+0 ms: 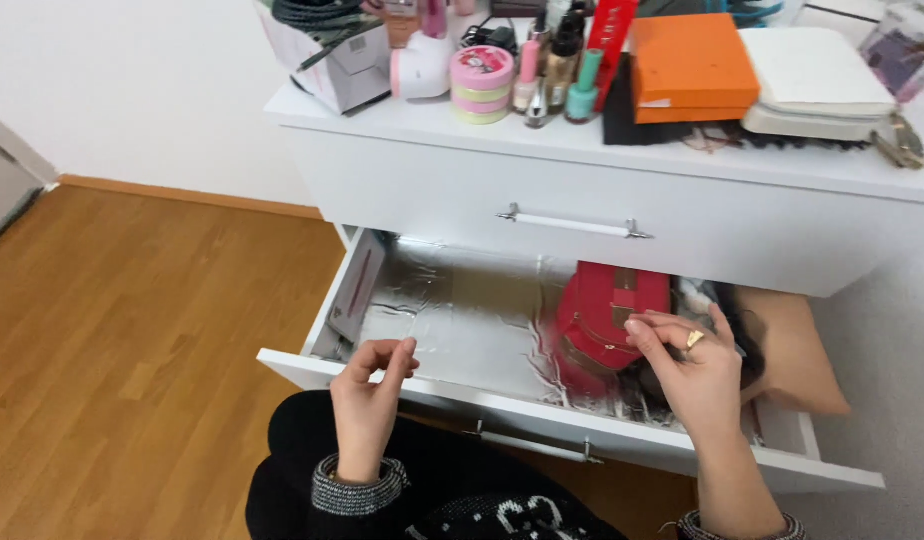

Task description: Organizing various cosmetic items, bags, and boxes into a dresser drawer.

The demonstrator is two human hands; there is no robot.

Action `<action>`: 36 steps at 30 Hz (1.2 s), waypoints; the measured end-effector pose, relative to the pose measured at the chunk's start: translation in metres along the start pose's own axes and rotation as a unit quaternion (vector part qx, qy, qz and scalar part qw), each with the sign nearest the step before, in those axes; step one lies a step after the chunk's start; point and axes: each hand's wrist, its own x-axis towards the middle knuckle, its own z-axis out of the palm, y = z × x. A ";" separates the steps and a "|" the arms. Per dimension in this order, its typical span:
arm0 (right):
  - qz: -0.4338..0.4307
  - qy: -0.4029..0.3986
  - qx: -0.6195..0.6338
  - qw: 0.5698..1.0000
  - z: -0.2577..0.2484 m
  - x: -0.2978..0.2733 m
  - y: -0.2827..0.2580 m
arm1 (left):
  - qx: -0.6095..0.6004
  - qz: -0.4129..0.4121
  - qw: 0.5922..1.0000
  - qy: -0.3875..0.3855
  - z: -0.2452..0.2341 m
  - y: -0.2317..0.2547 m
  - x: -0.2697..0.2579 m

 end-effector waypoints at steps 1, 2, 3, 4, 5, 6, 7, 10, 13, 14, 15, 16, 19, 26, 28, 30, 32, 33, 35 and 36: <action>0.002 0.003 -0.002 1.000 -0.005 0.001 0.000 | -0.001 0.002 1.000 -0.004 0.002 -0.001 -0.001; 0.009 0.009 0.001 1.000 -0.011 0.002 -0.001 | 0.001 -0.005 1.000 0.003 0.005 -0.003 -0.002; 0.016 0.015 0.001 1.000 -0.017 0.002 -0.001 | -0.001 -0.013 1.000 0.009 0.009 -0.005 -0.003; 0.018 0.019 -0.004 1.000 -0.023 0.003 0.003 | -0.004 -0.011 1.000 0.004 0.012 -0.009 -0.006; 0.008 0.030 -0.025 0.999 -0.028 0.006 0.008 | -0.008 -0.023 1.000 -0.009 0.016 -0.010 -0.006; -0.002 0.041 -0.047 0.998 -0.033 0.010 0.012 | -0.011 -0.035 0.999 -0.021 0.019 -0.011 -0.005; -0.001 0.046 -0.051 0.998 -0.039 0.013 0.018 | -0.014 -0.032 0.999 -0.027 0.024 -0.017 -0.004; -0.009 0.066 -0.025 0.997 -0.053 0.027 0.031 | 0.053 -0.048 0.996 -0.045 0.035 -0.042 0.004; -0.078 0.116 -0.075 0.987 -0.061 0.042 0.036 | 0.145 0.006 0.987 -0.070 0.044 -0.079 0.015; -0.092 0.126 -0.082 0.984 -0.063 0.047 0.037 | 0.130 -0.041 0.988 -0.075 0.047 -0.083 0.016; -0.106 0.135 -0.091 0.981 -0.065 0.051 0.038 | 0.115 -0.088 0.986 -0.081 0.049 -0.088 0.018; -0.102 0.140 -0.093 0.980 -0.066 0.060 0.041 | 0.117 -0.084 0.986 -0.086 0.050 -0.084 0.021; -0.171 0.144 -0.130 0.966 -0.074 0.083 0.051 | 0.096 -0.149 0.977 -0.117 0.052 -0.081 0.026; -0.250 0.148 -0.268 0.919 -0.092 0.146 0.102 | 0.228 -0.117 0.960 -0.110 0.051 -0.158 0.041; -0.250 0.157 -0.298 0.908 -0.097 0.164 0.108 | 0.265 -0.086 0.954 -0.114 0.051 -0.186 0.042; -0.284 0.145 -0.330 0.889 -0.103 0.181 0.114 | 0.333 -0.008 0.937 -0.107 0.051 -0.210 0.039; -0.281 0.137 -0.345 0.885 -0.105 0.192 0.124 | 0.342 0.029 0.927 -0.150 0.045 -0.226 0.045; -0.279 0.128 -0.359 0.882 -0.107 0.198 0.130 | 0.350 0.065 0.915 -0.190 0.043 -0.234 0.048; -0.281 0.118 -0.353 0.885 -0.109 0.204 0.139 | 0.334 0.123 0.919 -0.170 0.046 -0.244 0.047; -0.285 0.107 -0.344 0.888 -0.109 0.207 0.143 | 0.319 0.177 0.920 -0.145 0.047 -0.249 0.047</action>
